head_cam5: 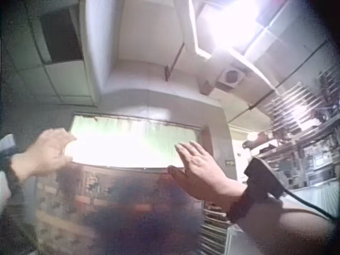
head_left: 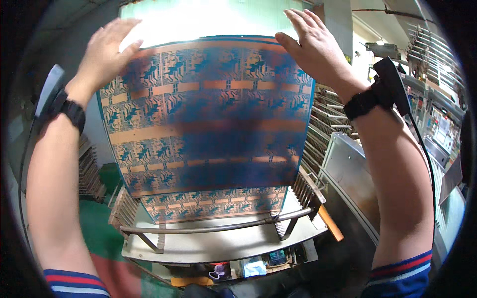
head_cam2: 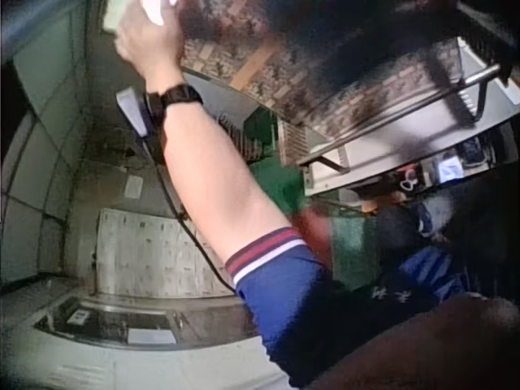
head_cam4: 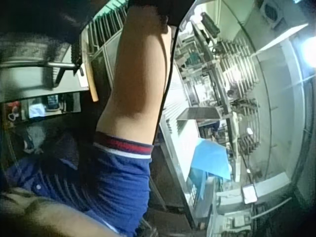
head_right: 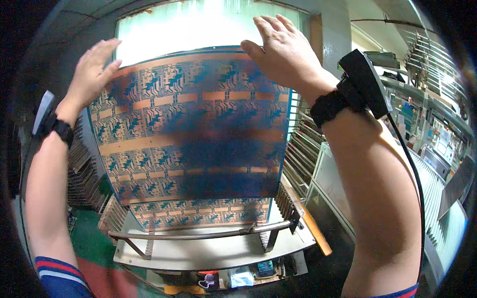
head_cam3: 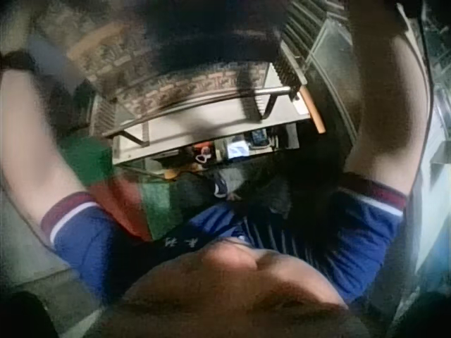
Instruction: Sorting and placing large printed circuit boards or industrial sheets from a conveyor into a vertical storage rack.
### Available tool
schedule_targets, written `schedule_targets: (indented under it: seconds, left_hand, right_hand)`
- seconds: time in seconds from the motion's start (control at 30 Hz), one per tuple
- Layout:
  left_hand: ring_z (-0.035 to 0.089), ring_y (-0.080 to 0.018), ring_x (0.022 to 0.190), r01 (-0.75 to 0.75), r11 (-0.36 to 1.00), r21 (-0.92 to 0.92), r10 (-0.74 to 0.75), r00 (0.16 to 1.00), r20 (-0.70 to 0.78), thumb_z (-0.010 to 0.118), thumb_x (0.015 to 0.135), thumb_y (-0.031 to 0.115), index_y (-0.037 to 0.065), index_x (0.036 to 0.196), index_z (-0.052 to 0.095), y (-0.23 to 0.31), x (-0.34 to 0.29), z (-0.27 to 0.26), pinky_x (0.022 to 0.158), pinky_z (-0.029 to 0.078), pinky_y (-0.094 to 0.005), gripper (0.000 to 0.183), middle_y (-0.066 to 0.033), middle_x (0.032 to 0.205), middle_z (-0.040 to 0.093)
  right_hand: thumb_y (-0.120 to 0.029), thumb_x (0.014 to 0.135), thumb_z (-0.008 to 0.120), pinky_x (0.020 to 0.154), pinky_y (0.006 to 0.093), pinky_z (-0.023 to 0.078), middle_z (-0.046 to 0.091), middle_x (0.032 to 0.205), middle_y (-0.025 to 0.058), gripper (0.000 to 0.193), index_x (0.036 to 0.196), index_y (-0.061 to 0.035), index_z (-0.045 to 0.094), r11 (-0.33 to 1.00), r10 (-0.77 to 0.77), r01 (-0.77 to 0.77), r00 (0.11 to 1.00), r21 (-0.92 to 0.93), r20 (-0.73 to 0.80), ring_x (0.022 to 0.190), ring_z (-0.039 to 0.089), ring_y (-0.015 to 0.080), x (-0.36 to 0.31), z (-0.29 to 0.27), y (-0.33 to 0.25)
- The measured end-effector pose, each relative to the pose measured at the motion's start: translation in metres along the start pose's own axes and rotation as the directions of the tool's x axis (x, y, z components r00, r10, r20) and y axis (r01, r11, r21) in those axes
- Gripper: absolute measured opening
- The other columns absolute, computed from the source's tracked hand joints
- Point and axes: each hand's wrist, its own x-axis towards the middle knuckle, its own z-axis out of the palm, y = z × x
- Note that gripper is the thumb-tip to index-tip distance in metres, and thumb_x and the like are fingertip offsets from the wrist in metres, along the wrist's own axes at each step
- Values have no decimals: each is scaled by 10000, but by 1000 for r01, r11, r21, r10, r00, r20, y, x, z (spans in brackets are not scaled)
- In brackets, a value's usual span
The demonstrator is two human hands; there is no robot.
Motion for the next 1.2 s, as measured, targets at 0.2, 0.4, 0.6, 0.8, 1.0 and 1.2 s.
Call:
schedule_targets:
  seconds: [0.2,0.4,0.6,0.8,1.0,1.2]
  left_hand:
    - [585,-297,1299,289,860,-420,-36,856,516,613,981,477,75,1510,472,15,-17,-10,1086,465,-403,680,-185,1382,619]
    - [604,-276,1282,321,824,-466,-27,845,534,661,949,435,73,1506,475,14,-24,-19,1082,469,-396,690,-160,1366,642]
    - [636,-273,1234,272,815,-512,54,844,533,667,946,410,57,1421,547,17,-22,-21,1050,490,-395,604,-145,1319,678]
    - [636,-325,1206,186,895,-405,11,899,438,629,963,478,47,1382,567,15,-25,-2,1033,494,-409,604,-186,1283,672]
    - [686,-362,1118,144,933,-329,-26,941,338,586,945,595,97,1304,631,15,-30,12,950,532,-455,615,-185,1196,720]
    - [688,-287,1150,280,885,-372,-99,894,437,640,944,577,85,1401,576,8,-32,11,979,530,-406,674,-160,1247,711]
  right_hand:
    - [-487,1040,503,1207,466,327,567,1429,243,638,1435,14,500,1000,-16,16,998,2,60,1415,436,426,-5,18,-1]
    - [-443,1033,535,857,507,531,691,995,275,466,1005,16,612,969,-21,-52,957,243,288,976,671,445,-18,2,-3]
    - [-465,1045,518,832,514,534,699,924,256,491,1067,4,659,930,63,-224,878,292,474,936,677,452,-23,-16,0]
    - [-291,985,617,972,456,497,648,1169,195,316,1127,-10,644,962,53,-107,975,252,214,1142,607,399,-45,-2,-3]
    - [-263,974,643,907,488,503,625,1063,218,277,1078,-8,611,910,156,-251,944,330,289,1054,612,440,-33,8,-2]
    - [-209,981,648,805,397,533,709,993,153,254,1122,-3,603,892,130,-282,909,354,395,909,685,255,-10,11,0]
